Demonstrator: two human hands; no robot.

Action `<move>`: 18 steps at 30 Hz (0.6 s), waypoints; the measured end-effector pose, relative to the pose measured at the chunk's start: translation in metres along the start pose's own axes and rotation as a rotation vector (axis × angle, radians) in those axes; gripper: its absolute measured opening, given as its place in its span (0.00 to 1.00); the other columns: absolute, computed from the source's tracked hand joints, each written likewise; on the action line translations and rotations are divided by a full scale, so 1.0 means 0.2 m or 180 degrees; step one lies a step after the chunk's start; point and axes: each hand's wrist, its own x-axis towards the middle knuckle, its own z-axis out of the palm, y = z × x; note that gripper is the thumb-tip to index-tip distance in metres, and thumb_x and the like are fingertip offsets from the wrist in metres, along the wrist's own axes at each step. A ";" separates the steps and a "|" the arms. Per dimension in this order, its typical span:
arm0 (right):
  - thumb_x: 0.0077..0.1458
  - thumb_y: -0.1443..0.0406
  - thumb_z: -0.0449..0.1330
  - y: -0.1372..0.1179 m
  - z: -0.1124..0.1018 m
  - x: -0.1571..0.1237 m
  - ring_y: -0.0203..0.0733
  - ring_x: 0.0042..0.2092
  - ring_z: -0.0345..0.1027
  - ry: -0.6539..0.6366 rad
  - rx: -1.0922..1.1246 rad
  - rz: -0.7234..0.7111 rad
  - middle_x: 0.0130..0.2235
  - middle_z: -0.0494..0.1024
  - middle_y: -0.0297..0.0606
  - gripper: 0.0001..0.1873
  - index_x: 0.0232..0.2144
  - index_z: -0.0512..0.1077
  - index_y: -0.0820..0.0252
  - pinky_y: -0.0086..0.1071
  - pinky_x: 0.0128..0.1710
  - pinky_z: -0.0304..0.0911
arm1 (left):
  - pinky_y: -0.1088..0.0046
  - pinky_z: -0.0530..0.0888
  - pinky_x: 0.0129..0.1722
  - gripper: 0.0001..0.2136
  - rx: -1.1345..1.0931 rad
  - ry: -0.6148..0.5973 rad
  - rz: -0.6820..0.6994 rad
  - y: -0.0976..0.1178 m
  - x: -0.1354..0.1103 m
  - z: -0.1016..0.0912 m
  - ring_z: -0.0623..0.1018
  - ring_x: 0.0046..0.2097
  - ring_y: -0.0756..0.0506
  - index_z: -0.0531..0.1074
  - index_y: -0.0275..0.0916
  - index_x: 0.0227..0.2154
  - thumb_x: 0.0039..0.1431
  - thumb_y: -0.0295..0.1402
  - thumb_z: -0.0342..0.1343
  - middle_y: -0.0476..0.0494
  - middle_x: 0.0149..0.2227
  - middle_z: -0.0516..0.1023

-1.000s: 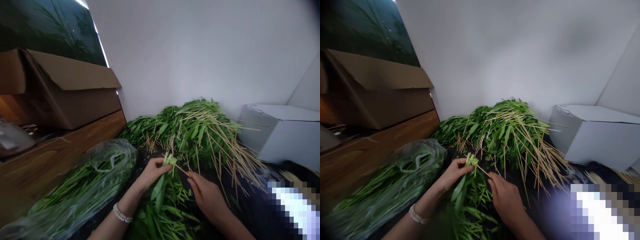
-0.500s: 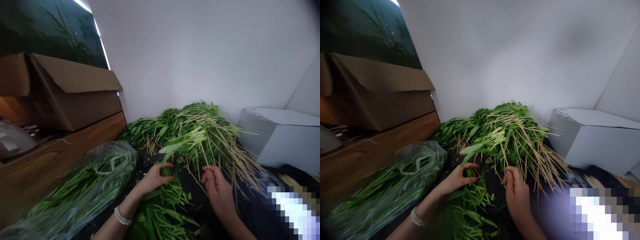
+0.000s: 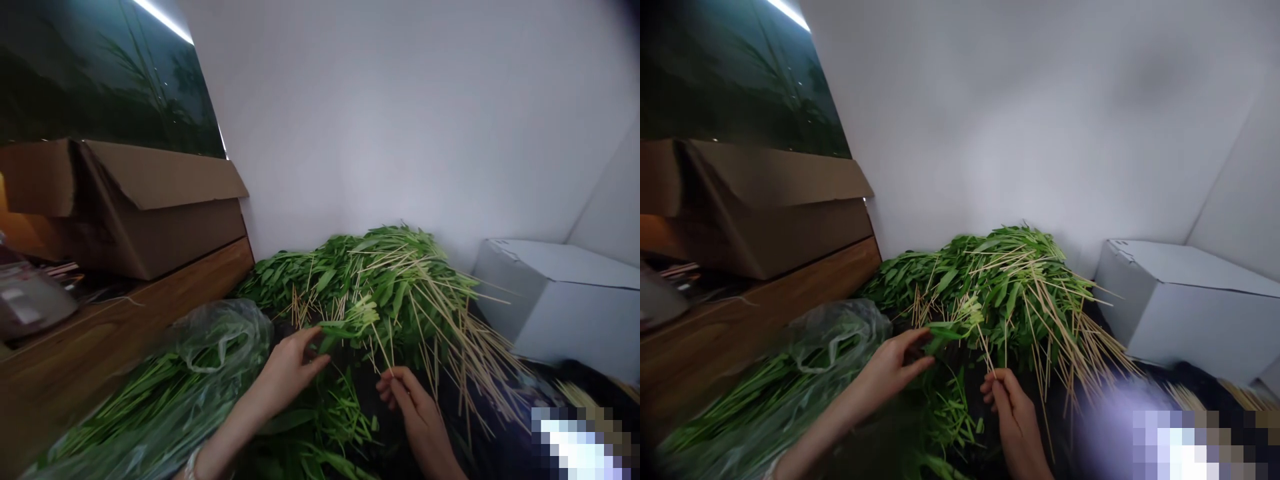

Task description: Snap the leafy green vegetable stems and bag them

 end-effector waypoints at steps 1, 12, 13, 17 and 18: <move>0.57 0.48 0.52 -0.01 0.00 0.00 0.41 0.34 0.71 -0.0071 0.0116 0.0062 0.32 0.77 0.39 0.21 0.34 0.72 0.58 0.31 0.32 0.67 | 0.71 0.71 0.36 0.23 -0.0051 0.0077 -0.0022 0.02 -0.03 0.01 0.78 0.35 0.44 0.71 0.43 0.51 0.50 0.38 0.61 0.42 0.47 0.78; 0.54 0.51 0.59 0.02 -0.03 0.01 0.45 0.43 0.70 -0.0929 0.0584 0.0143 0.42 0.78 0.40 0.16 0.35 0.79 0.54 0.34 0.40 0.67 | 0.69 0.71 0.38 0.08 0.0403 0.1013 0.0086 0.11 -0.28 0.13 0.75 0.39 0.43 0.72 0.42 0.39 0.60 0.36 0.53 0.42 0.40 0.74; 0.54 0.51 0.60 0.02 -0.03 0.01 0.45 0.44 0.70 -0.0985 0.0632 0.0116 0.42 0.78 0.40 0.15 0.35 0.79 0.54 0.35 0.41 0.67 | 0.70 0.70 0.38 0.07 0.0322 0.0602 0.0085 0.10 -0.29 0.16 0.76 0.38 0.44 0.74 0.43 0.34 0.60 0.36 0.52 0.43 0.36 0.75; 0.54 0.53 0.61 0.00 -0.03 0.00 0.45 0.46 0.70 -0.1083 0.0910 0.0072 0.43 0.78 0.40 0.12 0.34 0.79 0.52 0.38 0.48 0.64 | 0.71 0.70 0.42 0.11 -0.0119 -0.0664 0.0048 0.08 -0.32 0.33 0.77 0.42 0.42 0.77 0.45 0.42 0.58 0.34 0.55 0.43 0.41 0.79; 0.53 0.54 0.62 0.00 -0.02 0.00 0.45 0.47 0.70 -0.1084 0.1013 0.0085 0.43 0.78 0.40 0.12 0.34 0.80 0.52 0.39 0.50 0.64 | 0.70 0.70 0.43 0.14 -0.0174 -0.0782 0.0057 0.07 -0.32 0.37 0.77 0.44 0.41 0.76 0.45 0.46 0.57 0.33 0.55 0.42 0.44 0.79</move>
